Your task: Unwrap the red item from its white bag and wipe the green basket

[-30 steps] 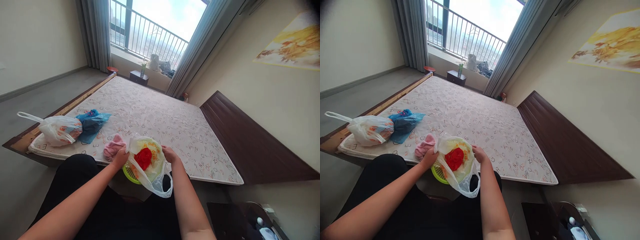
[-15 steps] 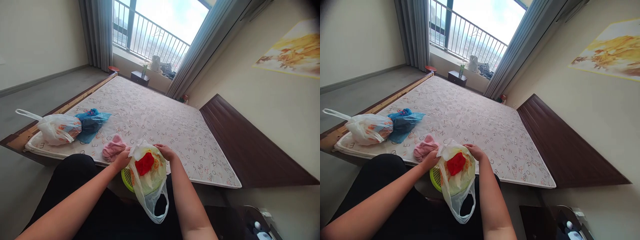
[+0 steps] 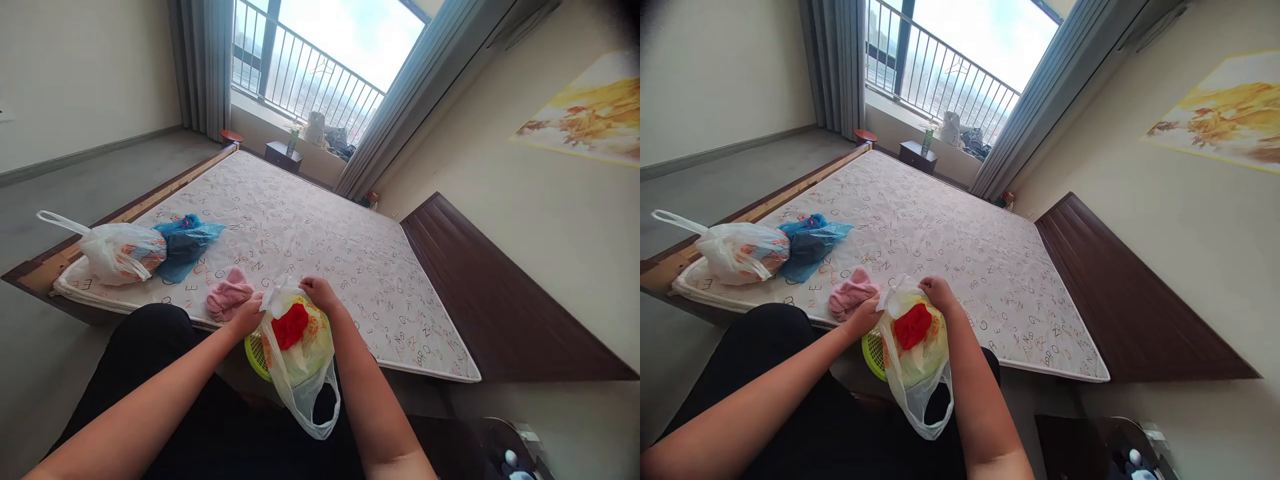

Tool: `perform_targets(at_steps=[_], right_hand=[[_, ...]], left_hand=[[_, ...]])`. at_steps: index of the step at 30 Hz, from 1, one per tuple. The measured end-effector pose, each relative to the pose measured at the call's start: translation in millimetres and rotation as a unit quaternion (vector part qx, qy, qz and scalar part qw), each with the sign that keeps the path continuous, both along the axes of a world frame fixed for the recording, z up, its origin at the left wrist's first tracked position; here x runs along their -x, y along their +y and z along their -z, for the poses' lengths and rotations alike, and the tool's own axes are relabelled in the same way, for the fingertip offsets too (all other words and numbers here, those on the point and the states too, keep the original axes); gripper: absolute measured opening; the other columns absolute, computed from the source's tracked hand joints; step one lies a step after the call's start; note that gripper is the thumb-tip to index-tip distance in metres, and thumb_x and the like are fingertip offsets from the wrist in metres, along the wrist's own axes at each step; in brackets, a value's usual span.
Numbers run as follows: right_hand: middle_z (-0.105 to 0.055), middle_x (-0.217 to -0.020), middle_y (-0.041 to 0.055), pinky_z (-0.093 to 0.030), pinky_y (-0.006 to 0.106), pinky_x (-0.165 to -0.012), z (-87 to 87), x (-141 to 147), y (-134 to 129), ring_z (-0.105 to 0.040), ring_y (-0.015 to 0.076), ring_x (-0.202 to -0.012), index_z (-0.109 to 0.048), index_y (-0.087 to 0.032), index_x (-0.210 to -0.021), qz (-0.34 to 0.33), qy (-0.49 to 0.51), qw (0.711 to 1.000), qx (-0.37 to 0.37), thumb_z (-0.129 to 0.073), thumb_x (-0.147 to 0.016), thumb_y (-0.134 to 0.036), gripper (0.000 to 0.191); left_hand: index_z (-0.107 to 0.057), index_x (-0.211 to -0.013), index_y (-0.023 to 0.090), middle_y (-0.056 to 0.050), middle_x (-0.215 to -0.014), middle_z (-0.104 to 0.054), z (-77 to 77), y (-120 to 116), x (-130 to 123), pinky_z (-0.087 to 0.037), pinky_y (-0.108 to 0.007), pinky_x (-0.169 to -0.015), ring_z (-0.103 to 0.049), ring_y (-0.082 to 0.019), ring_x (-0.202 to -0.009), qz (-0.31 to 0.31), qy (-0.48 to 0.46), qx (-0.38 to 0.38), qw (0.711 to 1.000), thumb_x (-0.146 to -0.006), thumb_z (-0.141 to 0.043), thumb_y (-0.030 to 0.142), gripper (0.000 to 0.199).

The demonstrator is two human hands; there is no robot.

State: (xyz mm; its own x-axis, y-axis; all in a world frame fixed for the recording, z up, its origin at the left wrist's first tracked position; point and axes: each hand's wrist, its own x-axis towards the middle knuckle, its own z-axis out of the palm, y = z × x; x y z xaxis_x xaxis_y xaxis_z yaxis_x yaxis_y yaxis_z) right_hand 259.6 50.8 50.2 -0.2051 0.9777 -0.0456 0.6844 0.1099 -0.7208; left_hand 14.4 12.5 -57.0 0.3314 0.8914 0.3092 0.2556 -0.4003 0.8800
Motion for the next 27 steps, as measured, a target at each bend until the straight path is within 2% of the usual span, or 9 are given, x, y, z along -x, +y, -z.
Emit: perform_targets(at_steps=[2, 6, 9, 12, 15, 18, 21, 24, 27], right_hand=[[-0.070, -0.086, 0.0045, -0.045, 0.030, -0.079, -3.1, 2.9, -3.0, -0.058, 0.0191, -0.082, -0.065, -0.022, -0.079, 0.040, -0.011, 0.996, -0.081, -0.054, -0.092, -0.037, 0.022], [-0.067, -0.084, 0.0042, -0.043, 0.031, -0.077, -11.7, -1.8, -10.1, -0.056, 0.0197, -0.078, -0.063, -0.023, -0.088, 0.101, -0.005, 0.984, -0.149, -0.045, -0.100, -0.043, 0.029], [-0.065, -0.080, 0.0016, -0.042, 0.030, -0.074, -19.5, -15.4, -12.9, -0.055, 0.0187, -0.074, -0.065, -0.024, -0.093, 0.076, -0.032, 0.988, -0.130, -0.054, -0.098, -0.044, 0.024], [-0.068, -0.085, 0.0015, -0.044, 0.031, -0.076, -23.6, -37.0, -12.5, -0.058, 0.0190, -0.076, -0.070, -0.026, -0.101, 0.032, -0.065, 0.996, -0.051, -0.072, -0.088, -0.045, 0.024], [-0.072, -0.111, 0.0071, -0.048, 0.037, -0.092, -18.0, -58.7, -12.6, -0.064, 0.0254, -0.101, -0.074, -0.027, -0.106, 0.000, -0.056, 0.998, -0.018, -0.088, -0.073, -0.044, 0.040], [-0.072, -0.120, 0.0095, -0.048, 0.040, -0.098, -2.3, -71.5, -15.5, -0.063, 0.0289, -0.114, -0.074, -0.026, -0.105, 0.058, 0.006, 0.998, 0.009, -0.088, -0.070, -0.042, 0.041], [-0.073, -0.098, 0.0070, -0.052, 0.036, -0.082, 13.8, -75.5, -19.5, -0.066, 0.0242, -0.093, -0.068, -0.023, -0.090, 0.130, 0.065, 0.987, 0.068, -0.078, -0.075, -0.044, 0.028], [-0.069, -0.090, 0.0045, -0.052, 0.032, -0.073, 20.8, -74.9, -22.3, -0.066, 0.0204, -0.082, -0.058, -0.024, -0.087, 0.205, 0.123, 0.971, 0.018, -0.065, -0.082, -0.048, 0.026], [-0.071, -0.106, 0.0079, -0.053, 0.031, -0.074, 21.1, -71.9, -23.0, -0.069, 0.0210, -0.089, -0.057, -0.025, -0.098, 0.271, 0.151, 0.950, -0.041, -0.059, -0.086, -0.048, 0.026]], left_hand=[[-0.080, -0.097, 0.021, -0.012, -0.110, -0.077, 1.9, 1.5, 0.4, -0.050, -0.044, -0.110, -0.066, -0.027, -0.116, 0.023, -0.016, 0.007, 1.000, -0.088, -0.051, 0.027, 0.032], [-0.081, -0.112, 0.019, -0.011, -0.124, -0.076, 9.5, 6.5, 3.1, -0.040, -0.048, -0.122, -0.061, -0.029, -0.132, -0.033, -0.033, 0.055, 0.997, -0.087, -0.050, 0.031, 0.042], [-0.080, -0.116, 0.018, -0.011, -0.132, -0.074, 16.1, 9.8, 5.6, -0.039, -0.048, -0.124, -0.060, -0.030, -0.136, -0.063, -0.038, 0.083, 0.994, -0.084, -0.050, 0.033, 0.046], [-0.079, -0.119, 0.014, -0.013, -0.134, -0.073, 20.3, 12.3, 7.2, -0.039, -0.051, -0.124, -0.059, -0.031, -0.137, -0.105, -0.038, 0.096, 0.989, -0.083, -0.049, 0.036, 0.052], [-0.076, -0.125, 0.010, -0.017, -0.135, -0.071, 22.8, 14.8, 7.8, -0.040, -0.051, -0.123, -0.061, -0.031, -0.135, -0.139, -0.048, 0.103, 0.984, -0.083, -0.047, 0.035, 0.057], [-0.074, -0.129, 0.010, -0.016, -0.135, -0.072, 25.6, 16.5, 7.9, -0.040, -0.049, -0.123, -0.060, -0.031, -0.136, -0.141, -0.060, 0.112, 0.982, -0.083, -0.046, 0.034, 0.058], [-0.074, -0.129, 0.013, -0.014, -0.139, -0.070, 29.0, 16.3, 7.0, -0.038, -0.049, -0.124, -0.057, -0.032, -0.139, -0.146, -0.051, 0.112, 0.982, -0.082, -0.050, 0.033, 0.057], [-0.073, -0.128, 0.015, -0.013, -0.141, -0.069, 30.4, 15.4, 4.6, -0.037, -0.047, -0.125, -0.058, -0.030, -0.138, -0.147, -0.053, 0.089, 0.984, -0.083, -0.052, 0.031, 0.053], [-0.073, -0.126, 0.017, -0.012, -0.134, -0.072, 29.3, 15.4, 1.6, -0.042, -0.044, -0.121, -0.062, -0.027, -0.131, -0.138, -0.068, 0.061, 0.986, -0.088, -0.050, 0.030, 0.047]])
